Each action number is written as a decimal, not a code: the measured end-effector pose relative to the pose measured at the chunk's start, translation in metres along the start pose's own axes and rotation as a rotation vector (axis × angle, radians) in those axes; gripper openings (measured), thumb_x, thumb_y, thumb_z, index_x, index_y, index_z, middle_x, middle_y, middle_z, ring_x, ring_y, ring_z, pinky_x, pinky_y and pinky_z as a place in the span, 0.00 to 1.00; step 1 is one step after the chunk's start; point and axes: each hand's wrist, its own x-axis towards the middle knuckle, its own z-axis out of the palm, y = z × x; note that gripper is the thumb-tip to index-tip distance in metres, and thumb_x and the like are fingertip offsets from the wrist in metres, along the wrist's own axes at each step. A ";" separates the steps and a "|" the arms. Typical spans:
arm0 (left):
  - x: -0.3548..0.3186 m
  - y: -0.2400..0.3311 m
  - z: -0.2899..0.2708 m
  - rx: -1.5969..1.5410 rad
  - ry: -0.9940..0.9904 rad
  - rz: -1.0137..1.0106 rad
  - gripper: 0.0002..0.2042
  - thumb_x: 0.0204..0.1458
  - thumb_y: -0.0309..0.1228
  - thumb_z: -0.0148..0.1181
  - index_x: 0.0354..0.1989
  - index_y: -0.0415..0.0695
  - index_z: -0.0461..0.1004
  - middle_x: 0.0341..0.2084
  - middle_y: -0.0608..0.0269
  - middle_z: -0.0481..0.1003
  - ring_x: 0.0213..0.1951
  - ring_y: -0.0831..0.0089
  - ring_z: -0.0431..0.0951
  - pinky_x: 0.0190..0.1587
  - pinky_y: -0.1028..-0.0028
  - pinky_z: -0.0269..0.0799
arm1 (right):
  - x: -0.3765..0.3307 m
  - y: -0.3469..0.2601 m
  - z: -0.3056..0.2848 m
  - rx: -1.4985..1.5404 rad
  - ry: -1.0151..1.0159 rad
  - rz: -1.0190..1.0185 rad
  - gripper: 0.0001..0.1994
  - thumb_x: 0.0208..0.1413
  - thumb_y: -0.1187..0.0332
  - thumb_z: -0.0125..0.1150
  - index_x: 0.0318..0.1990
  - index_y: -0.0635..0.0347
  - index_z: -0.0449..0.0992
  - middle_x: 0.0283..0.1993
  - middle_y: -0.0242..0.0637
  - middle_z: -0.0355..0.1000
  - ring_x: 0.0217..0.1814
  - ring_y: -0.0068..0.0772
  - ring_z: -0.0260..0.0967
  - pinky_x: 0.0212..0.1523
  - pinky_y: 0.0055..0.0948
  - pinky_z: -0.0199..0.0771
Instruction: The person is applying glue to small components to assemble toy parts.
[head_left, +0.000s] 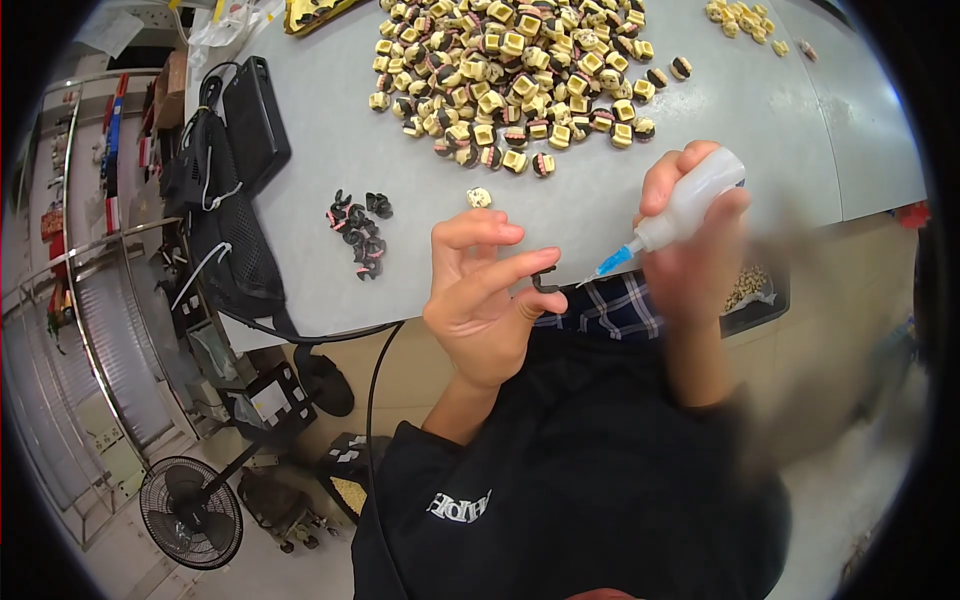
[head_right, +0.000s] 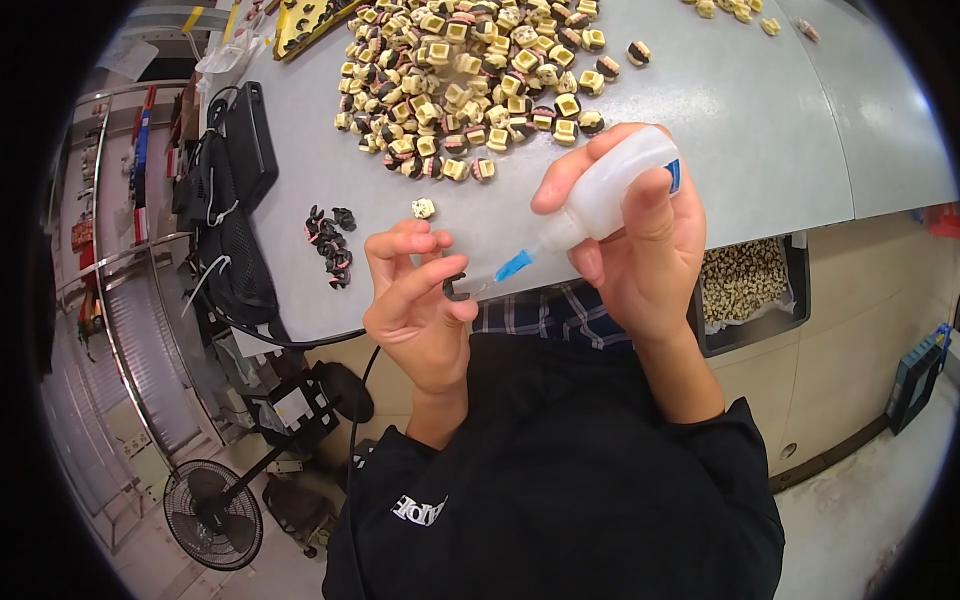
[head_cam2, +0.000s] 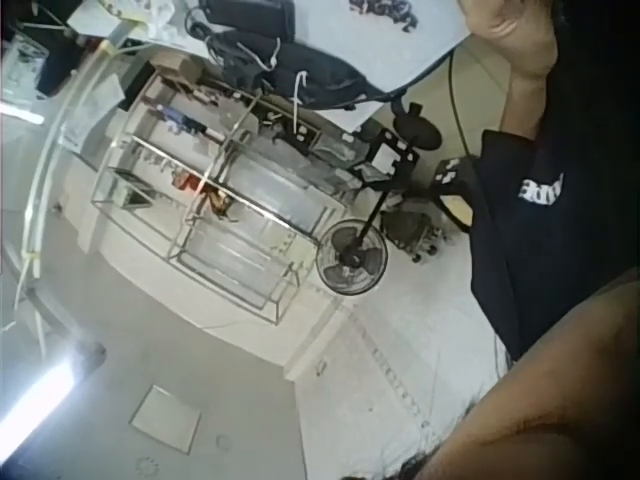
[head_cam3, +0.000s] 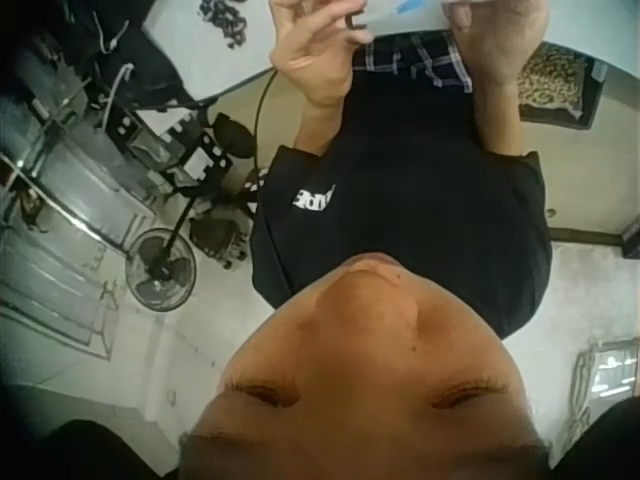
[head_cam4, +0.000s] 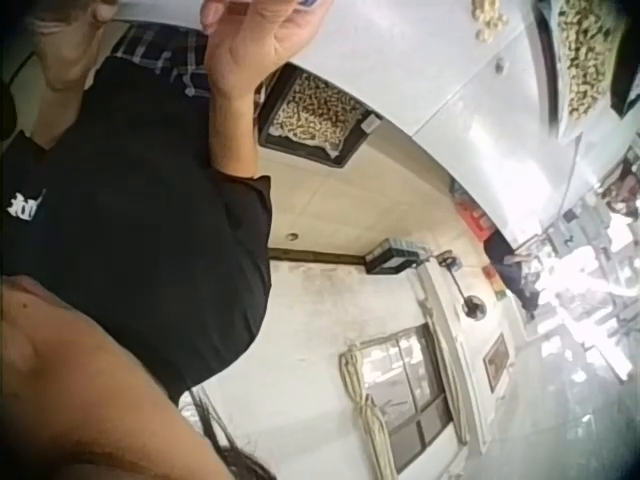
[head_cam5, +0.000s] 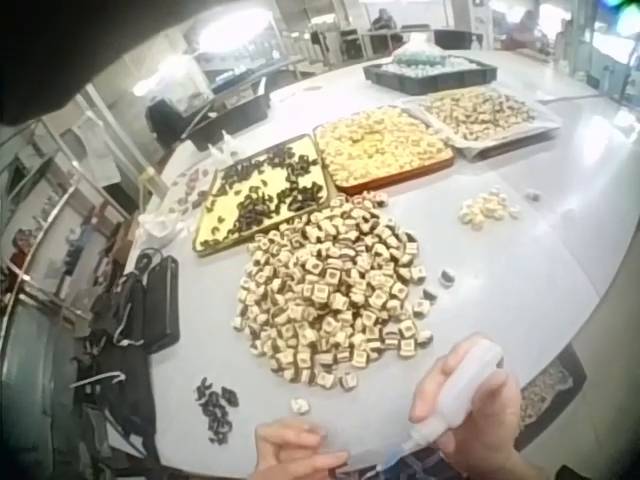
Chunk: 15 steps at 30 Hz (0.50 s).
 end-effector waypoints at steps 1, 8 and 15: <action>-0.001 -0.001 0.000 0.000 0.000 -0.006 0.15 0.32 0.27 0.69 0.33 0.41 0.78 0.39 0.63 0.63 0.46 0.65 0.61 0.47 0.66 0.62 | -0.001 -0.003 0.002 -0.083 0.012 0.029 0.23 0.56 0.48 0.43 0.43 0.61 0.60 0.30 0.43 0.69 0.16 0.17 0.57 0.15 0.13 0.58; -0.002 -0.004 -0.001 0.104 -0.005 0.025 0.17 0.33 0.39 0.70 0.30 0.42 0.78 0.41 0.63 0.64 0.51 0.62 0.59 0.49 0.65 0.62 | -0.003 -0.001 0.007 -0.045 -0.019 0.007 0.19 0.59 0.53 0.43 0.42 0.62 0.58 0.29 0.52 0.70 0.10 0.16 0.54 0.11 0.13 0.56; 0.000 -0.001 0.002 0.044 0.016 0.021 0.17 0.27 0.31 0.71 0.32 0.45 0.79 0.38 0.65 0.66 0.48 0.63 0.59 0.47 0.65 0.60 | -0.004 -0.002 0.015 -0.182 0.049 0.024 0.24 0.58 0.46 0.38 0.42 0.62 0.57 0.25 0.43 0.67 0.07 0.15 0.48 0.06 0.13 0.49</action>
